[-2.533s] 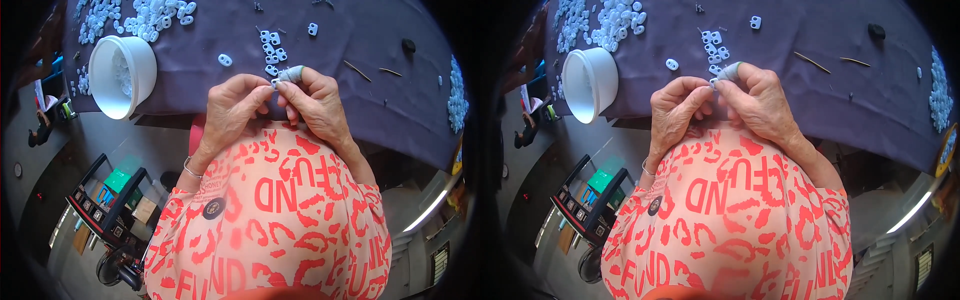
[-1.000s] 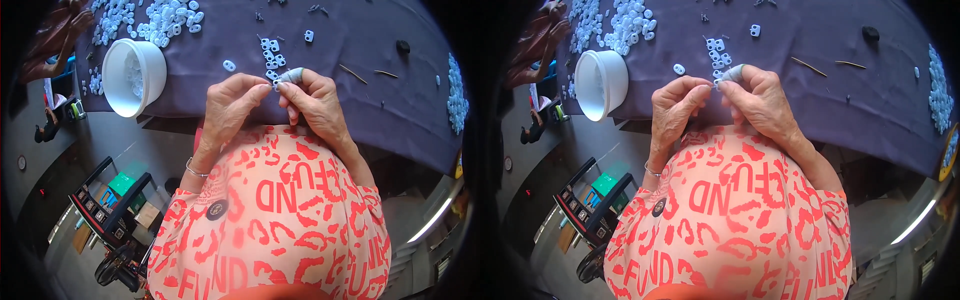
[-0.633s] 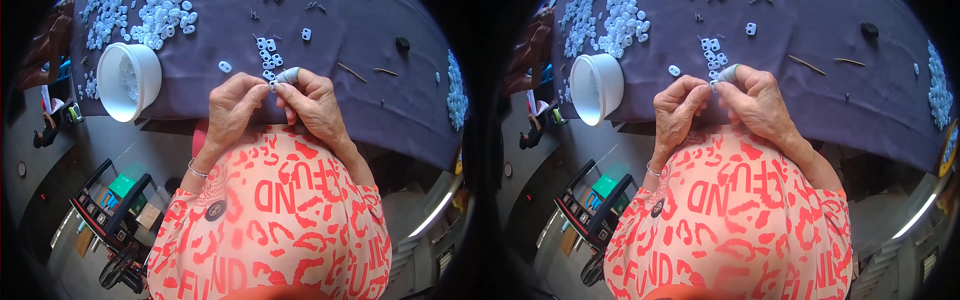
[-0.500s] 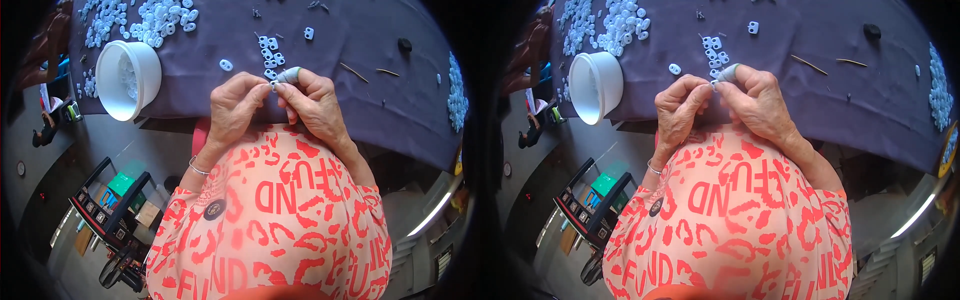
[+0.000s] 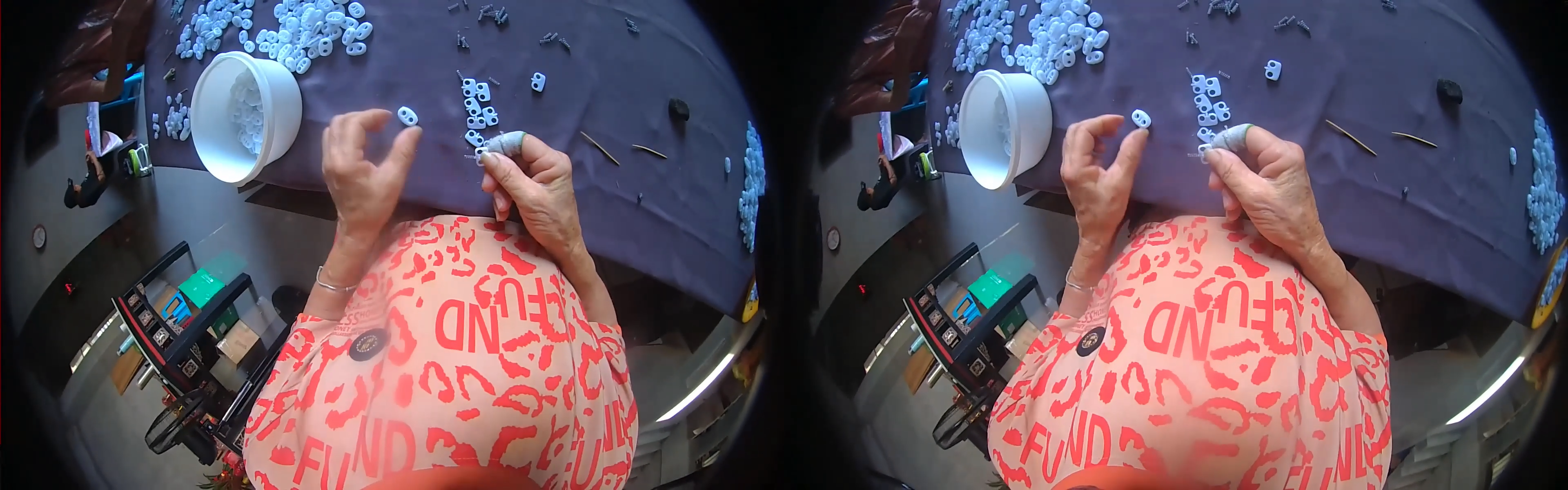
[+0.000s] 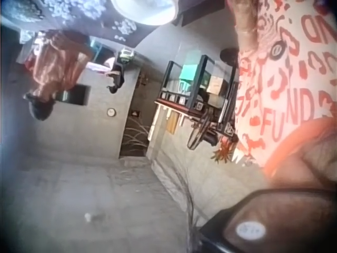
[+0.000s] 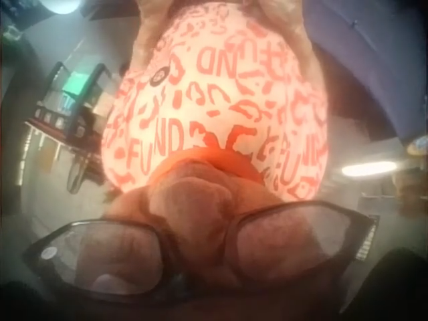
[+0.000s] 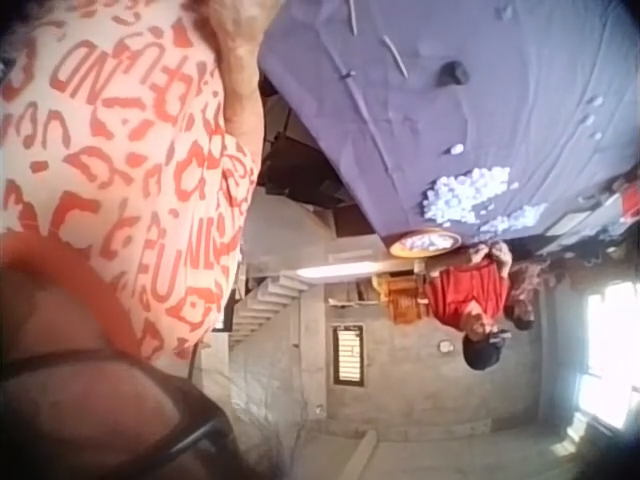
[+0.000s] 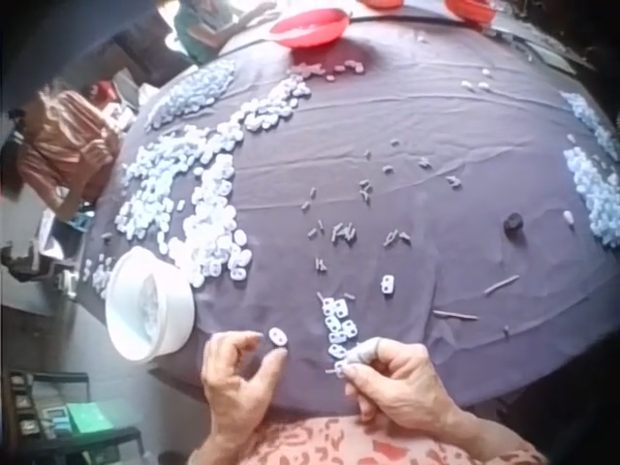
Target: The person assembles plastic cord locks by hand, picking up plastic pieces and springs from the table and fitting them together.
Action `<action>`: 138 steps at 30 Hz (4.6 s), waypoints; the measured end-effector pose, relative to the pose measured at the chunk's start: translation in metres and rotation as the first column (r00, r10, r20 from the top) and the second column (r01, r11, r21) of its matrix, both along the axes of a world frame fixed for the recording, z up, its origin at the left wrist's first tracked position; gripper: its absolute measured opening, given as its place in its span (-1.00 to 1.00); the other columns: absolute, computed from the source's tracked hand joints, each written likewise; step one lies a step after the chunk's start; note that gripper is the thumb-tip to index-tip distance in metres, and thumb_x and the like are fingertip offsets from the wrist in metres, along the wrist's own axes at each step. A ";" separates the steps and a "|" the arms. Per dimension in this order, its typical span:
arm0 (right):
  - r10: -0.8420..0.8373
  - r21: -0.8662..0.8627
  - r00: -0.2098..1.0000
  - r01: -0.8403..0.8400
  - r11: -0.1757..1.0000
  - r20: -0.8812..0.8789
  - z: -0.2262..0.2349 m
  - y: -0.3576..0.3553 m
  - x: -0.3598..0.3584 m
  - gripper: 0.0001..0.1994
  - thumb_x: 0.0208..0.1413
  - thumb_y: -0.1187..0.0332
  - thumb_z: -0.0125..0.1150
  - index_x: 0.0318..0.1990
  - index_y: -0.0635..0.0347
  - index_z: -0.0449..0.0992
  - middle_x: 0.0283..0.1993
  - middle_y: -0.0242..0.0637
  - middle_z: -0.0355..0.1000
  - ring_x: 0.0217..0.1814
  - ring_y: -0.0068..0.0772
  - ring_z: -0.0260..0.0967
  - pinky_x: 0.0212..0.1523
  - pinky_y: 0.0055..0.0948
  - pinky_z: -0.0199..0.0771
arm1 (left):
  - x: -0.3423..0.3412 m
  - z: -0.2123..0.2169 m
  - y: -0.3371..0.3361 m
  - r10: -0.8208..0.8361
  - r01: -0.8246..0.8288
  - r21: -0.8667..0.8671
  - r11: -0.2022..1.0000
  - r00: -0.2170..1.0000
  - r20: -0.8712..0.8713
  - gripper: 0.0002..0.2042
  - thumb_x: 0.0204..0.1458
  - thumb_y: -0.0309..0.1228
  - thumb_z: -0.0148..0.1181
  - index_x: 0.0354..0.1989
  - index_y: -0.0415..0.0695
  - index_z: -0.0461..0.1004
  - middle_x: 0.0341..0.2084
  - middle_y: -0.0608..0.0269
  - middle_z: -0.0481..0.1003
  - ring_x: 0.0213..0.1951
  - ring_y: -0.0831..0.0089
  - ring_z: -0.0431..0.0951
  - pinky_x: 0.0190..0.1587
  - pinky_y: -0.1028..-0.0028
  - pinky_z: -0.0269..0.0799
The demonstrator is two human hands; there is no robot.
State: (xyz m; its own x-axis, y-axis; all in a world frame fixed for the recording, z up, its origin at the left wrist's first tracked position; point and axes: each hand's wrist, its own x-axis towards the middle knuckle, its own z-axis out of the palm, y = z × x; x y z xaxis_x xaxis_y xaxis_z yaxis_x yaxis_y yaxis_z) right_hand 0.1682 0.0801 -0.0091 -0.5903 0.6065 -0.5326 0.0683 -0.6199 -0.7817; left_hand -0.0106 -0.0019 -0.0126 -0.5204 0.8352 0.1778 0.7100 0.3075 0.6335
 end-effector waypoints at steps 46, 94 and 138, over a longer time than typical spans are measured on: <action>0.162 0.129 0.980 -0.176 0.976 0.114 0.011 0.003 0.003 -0.87 0.09 0.39 0.12 -0.34 0.30 0.45 -0.60 -0.43 0.36 -0.70 -0.77 0.19 -0.71 -0.75 0.17 | 0.017 0.009 -0.004 0.124 0.099 -0.133 0.986 0.088 0.988 -0.89 -0.04 -0.50 0.21 -0.32 -0.21 0.48 -0.44 0.20 0.53 -0.38 0.50 0.56 -0.45 0.66 0.44; 0.166 0.041 0.983 -0.170 0.985 0.078 0.004 0.006 -0.005 -0.89 0.12 0.42 0.08 -0.34 0.27 0.46 -0.61 -0.46 0.36 -0.71 -0.81 0.18 -0.71 -0.80 0.14 | 0.036 0.008 -0.005 0.137 -0.066 -0.125 0.990 0.211 0.968 -0.89 -0.01 -0.53 0.19 -0.32 -0.27 0.47 -0.46 0.20 0.53 -0.46 0.61 0.53 -0.38 0.66 0.48; 0.148 0.877 0.907 -0.418 0.234 0.393 -0.015 -0.005 -0.009 -0.82 -0.04 0.40 0.14 -0.54 0.29 0.30 -0.59 -0.15 0.28 -0.66 -0.19 0.30 -0.65 -0.33 0.32 | 0.032 0.007 -0.008 0.212 -0.016 -0.212 0.977 0.098 0.972 -0.87 0.00 -0.46 0.20 -0.34 -0.27 0.51 -0.51 0.24 0.53 -0.50 0.62 0.49 -0.42 0.65 0.45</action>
